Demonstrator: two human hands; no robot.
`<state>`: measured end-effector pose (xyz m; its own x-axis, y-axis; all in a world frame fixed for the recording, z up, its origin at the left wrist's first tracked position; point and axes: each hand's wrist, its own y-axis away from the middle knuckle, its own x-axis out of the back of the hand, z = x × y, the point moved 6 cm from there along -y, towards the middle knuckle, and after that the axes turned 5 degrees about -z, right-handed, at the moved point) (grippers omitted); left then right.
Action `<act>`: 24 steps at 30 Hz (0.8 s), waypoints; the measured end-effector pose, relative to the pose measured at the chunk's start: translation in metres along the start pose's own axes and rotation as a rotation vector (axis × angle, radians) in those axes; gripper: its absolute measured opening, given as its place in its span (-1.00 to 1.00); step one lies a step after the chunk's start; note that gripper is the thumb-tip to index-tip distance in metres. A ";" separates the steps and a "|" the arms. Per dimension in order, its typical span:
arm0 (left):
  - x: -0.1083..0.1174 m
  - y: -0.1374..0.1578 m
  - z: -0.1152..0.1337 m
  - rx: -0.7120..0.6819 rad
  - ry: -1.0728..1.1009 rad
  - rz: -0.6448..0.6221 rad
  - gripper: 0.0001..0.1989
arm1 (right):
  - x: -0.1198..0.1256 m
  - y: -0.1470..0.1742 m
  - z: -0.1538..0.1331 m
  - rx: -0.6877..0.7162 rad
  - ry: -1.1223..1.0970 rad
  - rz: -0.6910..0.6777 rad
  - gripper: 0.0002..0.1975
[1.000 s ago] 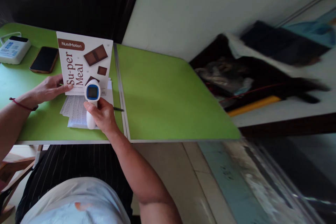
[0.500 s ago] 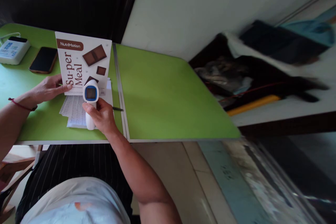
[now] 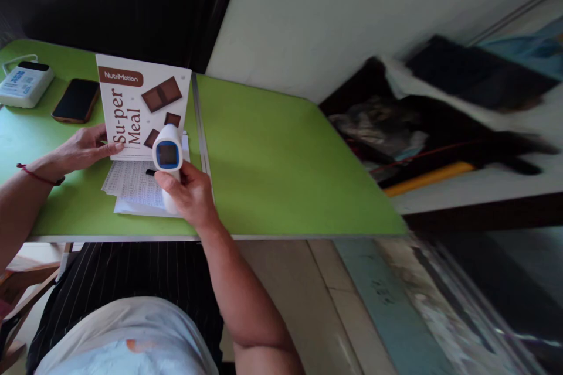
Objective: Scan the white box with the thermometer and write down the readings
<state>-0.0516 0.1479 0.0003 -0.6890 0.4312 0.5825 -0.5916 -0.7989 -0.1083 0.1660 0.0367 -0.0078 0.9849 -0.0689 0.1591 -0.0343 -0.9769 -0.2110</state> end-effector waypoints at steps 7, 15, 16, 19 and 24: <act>-0.003 0.000 0.001 -0.043 0.145 -0.001 -0.30 | 0.086 -0.012 0.013 0.012 0.406 0.034 -0.47; 0.001 -0.001 -0.007 -0.038 0.053 0.066 -0.25 | 0.086 -0.032 0.046 -0.083 0.990 -0.114 -0.52; 0.001 -0.001 -0.009 -0.037 0.059 0.075 -0.23 | 0.083 -0.034 0.046 -0.070 1.017 -0.120 -0.53; 0.001 -0.002 -0.012 -0.031 0.057 0.080 -0.19 | 0.077 -0.042 0.049 -0.031 1.048 -0.156 -0.55; 0.003 -0.004 -0.010 0.004 -0.083 0.052 -0.20 | 0.075 -0.039 0.041 0.192 0.976 -0.080 -0.68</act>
<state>-0.0557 0.1567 -0.0055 -0.6818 0.3533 0.6406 -0.5541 -0.8211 -0.1368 0.2478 0.0778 -0.0274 0.4091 -0.2248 0.8844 0.1386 -0.9426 -0.3037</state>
